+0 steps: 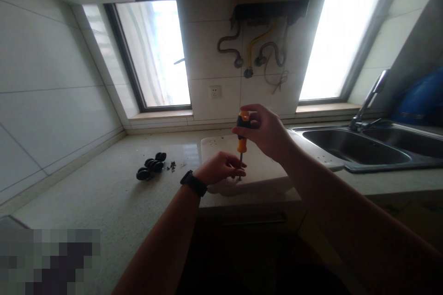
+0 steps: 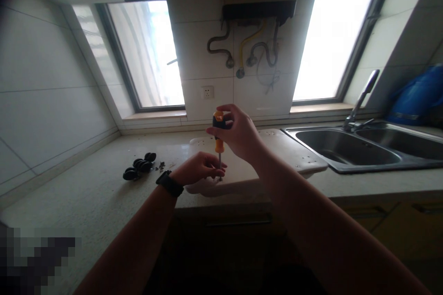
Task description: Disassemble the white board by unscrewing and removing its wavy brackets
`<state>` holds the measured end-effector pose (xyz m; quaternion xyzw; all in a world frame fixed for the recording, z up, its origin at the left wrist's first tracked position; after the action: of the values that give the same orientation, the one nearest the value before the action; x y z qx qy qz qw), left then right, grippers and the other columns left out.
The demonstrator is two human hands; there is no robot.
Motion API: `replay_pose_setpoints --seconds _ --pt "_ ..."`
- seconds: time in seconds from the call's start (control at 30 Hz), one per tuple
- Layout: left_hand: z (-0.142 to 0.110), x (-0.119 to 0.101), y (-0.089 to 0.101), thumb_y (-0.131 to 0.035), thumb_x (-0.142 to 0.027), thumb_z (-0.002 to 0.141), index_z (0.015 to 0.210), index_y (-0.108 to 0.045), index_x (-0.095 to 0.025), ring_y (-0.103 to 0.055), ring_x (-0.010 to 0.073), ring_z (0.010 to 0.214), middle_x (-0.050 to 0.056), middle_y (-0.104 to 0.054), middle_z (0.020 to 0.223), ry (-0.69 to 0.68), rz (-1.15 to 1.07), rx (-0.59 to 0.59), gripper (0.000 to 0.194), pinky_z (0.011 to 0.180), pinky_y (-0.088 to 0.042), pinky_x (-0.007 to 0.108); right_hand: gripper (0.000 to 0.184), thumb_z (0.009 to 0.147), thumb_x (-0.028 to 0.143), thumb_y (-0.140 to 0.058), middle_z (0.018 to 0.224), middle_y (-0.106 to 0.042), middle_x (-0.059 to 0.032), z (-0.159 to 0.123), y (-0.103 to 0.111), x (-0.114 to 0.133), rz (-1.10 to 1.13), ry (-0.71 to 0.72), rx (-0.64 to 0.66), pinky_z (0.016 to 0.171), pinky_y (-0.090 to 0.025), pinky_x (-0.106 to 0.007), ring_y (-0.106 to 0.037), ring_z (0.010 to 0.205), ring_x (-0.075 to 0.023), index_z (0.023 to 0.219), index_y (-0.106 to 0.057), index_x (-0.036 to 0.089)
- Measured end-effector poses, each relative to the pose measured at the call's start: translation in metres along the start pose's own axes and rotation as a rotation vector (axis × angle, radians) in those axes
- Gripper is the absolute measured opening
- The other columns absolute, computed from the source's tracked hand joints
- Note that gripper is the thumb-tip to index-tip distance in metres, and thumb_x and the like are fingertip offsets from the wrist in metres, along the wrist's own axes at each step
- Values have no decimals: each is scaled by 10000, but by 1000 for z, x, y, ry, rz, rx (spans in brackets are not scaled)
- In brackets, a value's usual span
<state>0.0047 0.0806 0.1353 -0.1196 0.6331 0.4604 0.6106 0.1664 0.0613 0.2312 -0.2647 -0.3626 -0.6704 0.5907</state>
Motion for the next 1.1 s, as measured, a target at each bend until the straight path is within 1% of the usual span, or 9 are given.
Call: replay_pose_setpoints --seconds 0.1,0.23,0.37,0.53,0.63,0.73,0.87,0.97,1.1 --pt "1 3 -1 -768 -302 842 1019 -765 -115 -652 158 745 80 -748 871 7 -31 34 257 723 -496 288 600 663 237 -830 1017 -703 -62 -2 -3 2 141 -25 69 766 -591 -376 -700 883 -214 1189 -543 206" --pt "1 3 -3 -804 -280 808 896 -767 -117 -633 147 701 67 -746 840 -3 5 -29 189 700 -481 281 464 721 203 -714 1058 -702 -75 -3 -8 1 208 -12 125 832 -571 -370 -691 955 -206 1149 -536 197" --pt "1 -1 -4 -837 -302 787 765 -731 -140 -676 177 797 64 -760 879 -32 49 -79 195 751 -476 292 406 782 304 -713 1010 -646 -46 -1 -8 2 3 31 117 737 -538 -319 -630 878 -176 1159 -607 199" --pt "1 -2 -5 -856 -387 775 727 -694 -146 -638 168 726 34 -723 779 -30 115 -130 294 691 -434 291 557 742 444 -808 952 -580 -11 0 -6 1 -222 57 85 677 -494 -304 -555 797 -157 1214 -600 232" --pt "2 1 -3 -867 -466 749 699 -657 -149 -532 137 624 -4 -637 666 -23 202 -248 384 603 -367 278 608 706 376 -824 1002 -606 -24 1 -4 -5 -191 51 63 711 -527 -339 -598 816 -178 1232 -554 234" --pt "2 4 0 -880 -525 712 685 -626 -149 -464 124 592 -24 -574 618 -4 239 -326 455 571 -329 273 522 727 282 -770 1005 -638 -38 3 -4 -10 -140 51 65 767 -557 -377 -634 845 -197 1194 -545 223" --pt "1 2 0 -886 -524 707 738 -651 -141 -499 126 622 -13 -609 671 -25 152 -235 450 589 -366 267 484 775 244 -701 1031 -665 -46 5 -3 -9 -111 89 73 844 -566 -413 -647 903 -208 1232 -542 228" --pt "-1 -5 1 -859 -442 774 869 -722 -139 -580 142 716 40 -721 866 -55 119 -145 346 657 -425 275 478 791 247 -683 1020 -667 -50 4 -2 -6 -113 105 57 848 -566 -427 -648 902 -212 1247 -542 220" --pt "-5 -10 5 -773 -381 872 1032 -760 -161 -617 150 789 73 -749 1061 -85 157 -42 273 709 -454 284 474 786 241 -684 1012 -665 -49 3 0 -3 -108 132 33 823 -566 -415 -640 892 -206 1239 -547 211"
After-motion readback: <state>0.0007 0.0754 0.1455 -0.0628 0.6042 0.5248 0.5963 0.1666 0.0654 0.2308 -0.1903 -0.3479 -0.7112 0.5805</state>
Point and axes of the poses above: each hand's wrist, its own z-axis towards the middle knuckle, its own y-axis out of the back of the hand, x = y × z, the point moved 2 cm from there along z, towards the middle knuckle
